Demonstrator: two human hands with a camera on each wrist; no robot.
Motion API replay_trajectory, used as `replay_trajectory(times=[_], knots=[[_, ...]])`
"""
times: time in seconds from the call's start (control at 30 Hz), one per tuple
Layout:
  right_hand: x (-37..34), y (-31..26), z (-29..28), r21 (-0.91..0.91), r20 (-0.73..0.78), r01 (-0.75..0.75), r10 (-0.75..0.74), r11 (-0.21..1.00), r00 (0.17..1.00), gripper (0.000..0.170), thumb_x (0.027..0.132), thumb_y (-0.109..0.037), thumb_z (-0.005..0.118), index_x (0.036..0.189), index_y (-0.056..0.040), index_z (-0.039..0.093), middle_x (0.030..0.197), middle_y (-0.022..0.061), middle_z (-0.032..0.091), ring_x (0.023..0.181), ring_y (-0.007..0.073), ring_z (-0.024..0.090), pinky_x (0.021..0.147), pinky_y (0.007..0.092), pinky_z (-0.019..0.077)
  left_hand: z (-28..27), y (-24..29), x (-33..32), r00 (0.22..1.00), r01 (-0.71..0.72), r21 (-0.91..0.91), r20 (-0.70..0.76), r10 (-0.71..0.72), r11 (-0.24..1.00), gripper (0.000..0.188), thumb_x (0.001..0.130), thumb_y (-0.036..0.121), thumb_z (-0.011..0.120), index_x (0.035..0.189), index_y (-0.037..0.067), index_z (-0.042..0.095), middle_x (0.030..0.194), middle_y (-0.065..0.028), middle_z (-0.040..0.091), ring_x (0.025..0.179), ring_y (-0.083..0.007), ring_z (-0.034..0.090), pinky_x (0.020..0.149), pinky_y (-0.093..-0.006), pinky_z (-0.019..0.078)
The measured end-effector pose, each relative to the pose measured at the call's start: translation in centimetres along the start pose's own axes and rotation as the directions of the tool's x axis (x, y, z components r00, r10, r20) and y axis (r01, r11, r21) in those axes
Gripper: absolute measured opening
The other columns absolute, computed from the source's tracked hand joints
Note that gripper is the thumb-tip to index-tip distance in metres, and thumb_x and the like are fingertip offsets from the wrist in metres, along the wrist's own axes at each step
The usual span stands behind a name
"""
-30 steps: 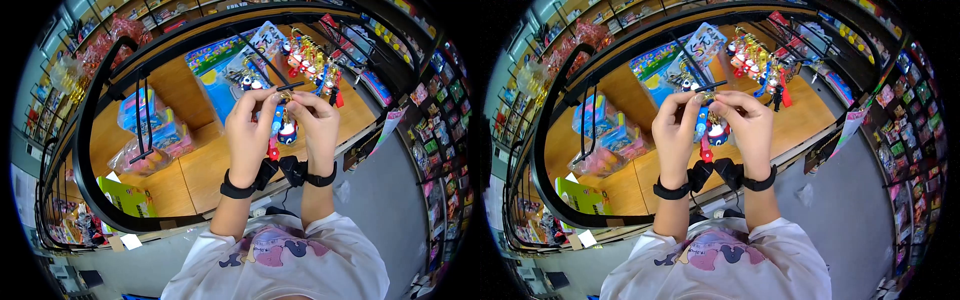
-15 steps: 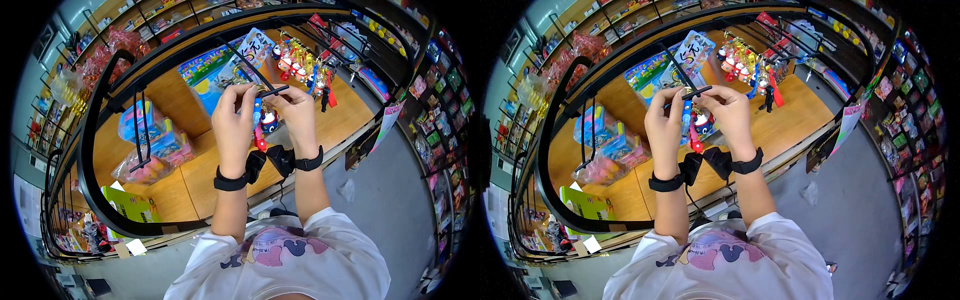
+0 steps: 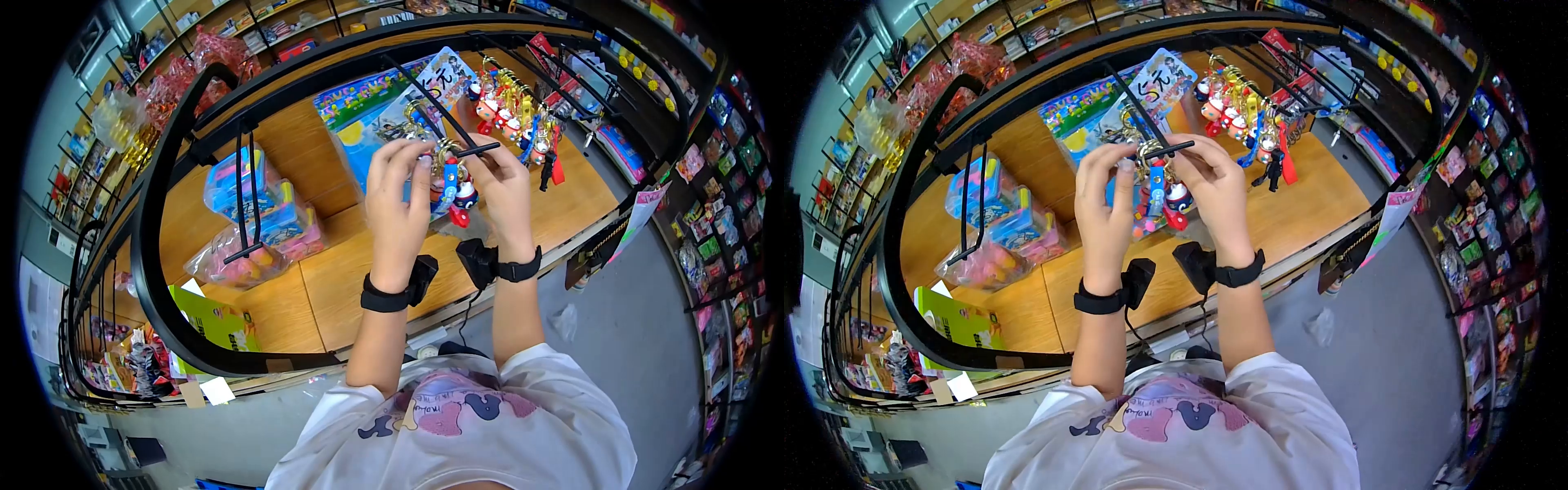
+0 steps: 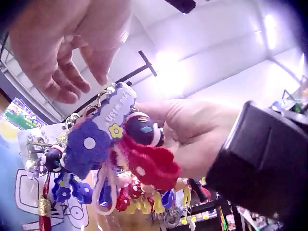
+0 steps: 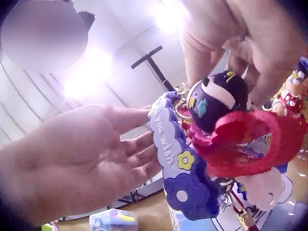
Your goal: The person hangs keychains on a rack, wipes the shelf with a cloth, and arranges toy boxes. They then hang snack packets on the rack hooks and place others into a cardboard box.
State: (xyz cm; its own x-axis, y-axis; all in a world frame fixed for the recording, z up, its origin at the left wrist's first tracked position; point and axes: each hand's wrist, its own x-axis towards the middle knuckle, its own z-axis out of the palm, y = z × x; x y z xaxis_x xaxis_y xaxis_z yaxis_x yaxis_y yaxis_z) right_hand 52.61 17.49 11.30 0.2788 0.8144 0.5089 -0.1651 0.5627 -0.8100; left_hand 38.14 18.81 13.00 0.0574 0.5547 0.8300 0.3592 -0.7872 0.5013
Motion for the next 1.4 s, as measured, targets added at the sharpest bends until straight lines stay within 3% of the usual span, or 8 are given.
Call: replay_trajectory(times=[0.6,0.87,1.0,1.07,1.13,1.17,1.27,1.4], knots=[[-1.1,-0.8,0.0,-0.13,0.06,0.065,-0.058,0.989,0.997,0.017,0.087,-0.002,0.063,0.102,0.0058,0.063,0.105,0.0079,0.062,0.092,0.0117,0.061,0.075,0.0218,0.0496,0.5,0.7,-0.3,0.983,0.185,-0.289,0.069,-0.173,0.939,0.023,0.082,0.007,0.068,0.104,0.005,0.065,0.108,-0.0117,0.058,0.093,-0.0247,0.061,0.079,-0.0318,0.0501],[-3.4,1.6,-4.0,-0.304,-0.097,0.147,-0.184,0.941,0.978,0.011,0.088,-0.004,0.062,0.094,0.0054,0.064,0.099,0.0066,0.061,0.085,0.0107,0.059,0.074,0.0233,0.0481,-2.1,-1.0,-3.9,0.993,0.098,-0.07,0.074,-0.093,0.993,0.019,0.082,0.004,0.066,0.101,0.002,0.063,0.101,-0.0111,0.058,0.086,-0.0207,0.059,0.074,-0.0306,0.049],[-8.8,5.1,-7.2,-0.652,-0.049,-0.194,0.215,0.733,0.975,0.021,0.085,-0.015,0.068,0.099,0.0006,0.064,0.096,0.0113,0.062,0.084,0.0179,0.06,0.075,0.0274,0.048,-3.0,-3.7,-9.9,0.91,0.096,0.087,0.397,-0.122,0.992,0.019,0.084,0.01,0.065,0.102,0.003,0.062,0.103,-0.0135,0.06,0.09,-0.0284,0.06,0.08,-0.0356,0.0475],[-12.1,7.6,-7.3,-0.778,0.113,-0.12,0.325,0.617,0.939,0.034,0.08,-0.023,0.073,0.105,-0.0026,0.063,0.1,0.0139,0.061,0.091,0.027,0.059,0.08,0.0339,0.0477,-2.7,-5.2,-13.0,0.818,0.095,0.154,0.551,-0.165,0.984,0.024,0.083,0.013,0.065,0.105,0.003,0.061,0.105,-0.0141,0.06,0.095,-0.0318,0.058,0.084,-0.0383,0.0465],[-14.7,10.0,-7.4,-0.871,0.195,0.044,0.264,0.489,0.945,0.04,0.076,-0.025,0.075,0.108,-0.0047,0.062,0.103,0.0144,0.059,0.096,0.0314,0.056,0.084,0.0381,0.0462,-1.4,-6.1,-15.7,0.702,0.159,0.212,0.663,-0.262,0.964,0.031,0.082,0.015,0.065,0.109,0.003,0.06,0.108,-0.0141,0.059,0.1,-0.0342,0.056,0.087,-0.0407,0.0454],[-15.6,11.0,-7.6,-0.902,0.24,0.125,0.238,0.414,0.941,0.043,0.074,-0.026,0.076,0.11,-0.0057,0.062,0.105,0.0147,0.059,0.098,0.0336,0.055,0.086,0.0402,0.0455,-0.5,-7.1,-17.0,0.726,0.12,0.175,0.656,-0.207,0.977,0.038,0.079,0.016,0.067,0.114,0.005,0.059,0.108,-0.0138,0.059,0.101,-0.0332,0.055,0.086,-0.041,0.0461],[-16.2,11.4,-7.3,-0.892,0.257,0.125,0.26,0.435,0.931,0.04,0.072,-0.024,0.077,0.105,-0.0068,0.063,0.108,0.0141,0.057,0.101,0.0344,0.052,0.088,0.0425,0.043,0.8,-7.5,-18.4,0.725,0.078,0.19,0.663,-0.187,0.979,0.032,0.078,0.013,0.067,0.109,0.006,0.06,0.106,-0.0148,0.06,0.101,-0.0343,0.056,0.086,-0.0408,0.046],[-16.9,11.8,-7.5,-0.893,0.193,0.051,0.277,0.448,0.941,0.029,0.074,-0.023,0.076,0.094,-0.006,0.064,0.1,0.0143,0.058,0.093,0.0315,0.055,0.078,0.0409,0.0453,1.0,-8.1,-18.9,0.571,0.151,0.312,0.747,-0.341,0.938,0.031,0.077,0.016,0.069,0.106,0.006,0.06,0.107,-0.0136,0.061,0.099,-0.0339,0.057,0.081,-0.0412,0.047]])
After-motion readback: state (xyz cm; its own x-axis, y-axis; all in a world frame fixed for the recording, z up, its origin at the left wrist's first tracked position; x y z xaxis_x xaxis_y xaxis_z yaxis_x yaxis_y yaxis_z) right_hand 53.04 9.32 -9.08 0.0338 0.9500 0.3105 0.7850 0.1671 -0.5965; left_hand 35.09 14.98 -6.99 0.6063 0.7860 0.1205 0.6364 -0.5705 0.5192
